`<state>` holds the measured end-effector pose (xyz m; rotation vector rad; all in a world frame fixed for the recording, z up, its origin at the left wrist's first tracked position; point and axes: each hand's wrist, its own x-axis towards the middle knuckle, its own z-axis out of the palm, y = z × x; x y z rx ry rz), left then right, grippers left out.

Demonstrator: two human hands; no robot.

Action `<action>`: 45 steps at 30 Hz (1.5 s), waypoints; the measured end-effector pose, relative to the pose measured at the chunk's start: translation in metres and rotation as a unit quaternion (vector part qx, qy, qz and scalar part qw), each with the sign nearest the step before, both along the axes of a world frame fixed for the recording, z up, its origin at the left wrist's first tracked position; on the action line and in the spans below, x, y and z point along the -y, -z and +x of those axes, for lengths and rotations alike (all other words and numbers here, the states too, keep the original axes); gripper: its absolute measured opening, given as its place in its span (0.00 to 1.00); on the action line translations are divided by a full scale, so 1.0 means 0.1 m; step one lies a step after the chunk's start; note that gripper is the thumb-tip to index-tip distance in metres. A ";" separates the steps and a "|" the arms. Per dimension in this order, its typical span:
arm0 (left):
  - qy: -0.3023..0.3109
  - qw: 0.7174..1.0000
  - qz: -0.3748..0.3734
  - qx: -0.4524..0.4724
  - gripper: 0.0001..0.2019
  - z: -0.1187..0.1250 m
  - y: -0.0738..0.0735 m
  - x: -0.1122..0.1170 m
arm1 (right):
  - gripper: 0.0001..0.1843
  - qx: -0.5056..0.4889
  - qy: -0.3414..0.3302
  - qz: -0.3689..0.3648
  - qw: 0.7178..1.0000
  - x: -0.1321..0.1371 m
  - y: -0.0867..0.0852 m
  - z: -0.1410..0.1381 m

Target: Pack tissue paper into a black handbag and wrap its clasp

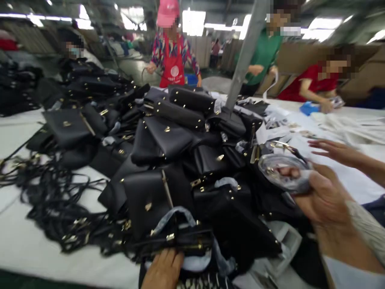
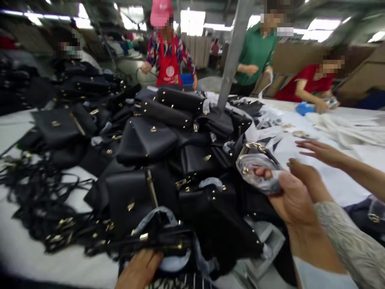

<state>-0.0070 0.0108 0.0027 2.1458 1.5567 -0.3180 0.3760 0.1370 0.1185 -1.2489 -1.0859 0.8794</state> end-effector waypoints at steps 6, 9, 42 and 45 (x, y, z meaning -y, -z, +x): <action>0.020 0.998 -0.052 0.031 0.13 -0.17 -0.09 0.19 | 0.22 -0.073 -0.503 -0.136 0.851 0.97 -0.02 -0.96; 0.043 0.998 -0.020 0.049 0.10 -0.20 -0.11 0.20 | 0.22 0.002 -0.553 -0.201 0.809 0.99 0.16 -1.49; -0.028 0.987 0.141 0.065 0.14 -0.24 0.10 0.87 | 0.18 0.122 -0.189 -0.202 0.953 1.05 0.89 -2.10; -0.057 0.987 0.120 0.095 0.35 -0.26 0.00 0.83 | 0.18 0.027 -0.148 -0.225 0.963 1.04 0.91 -2.01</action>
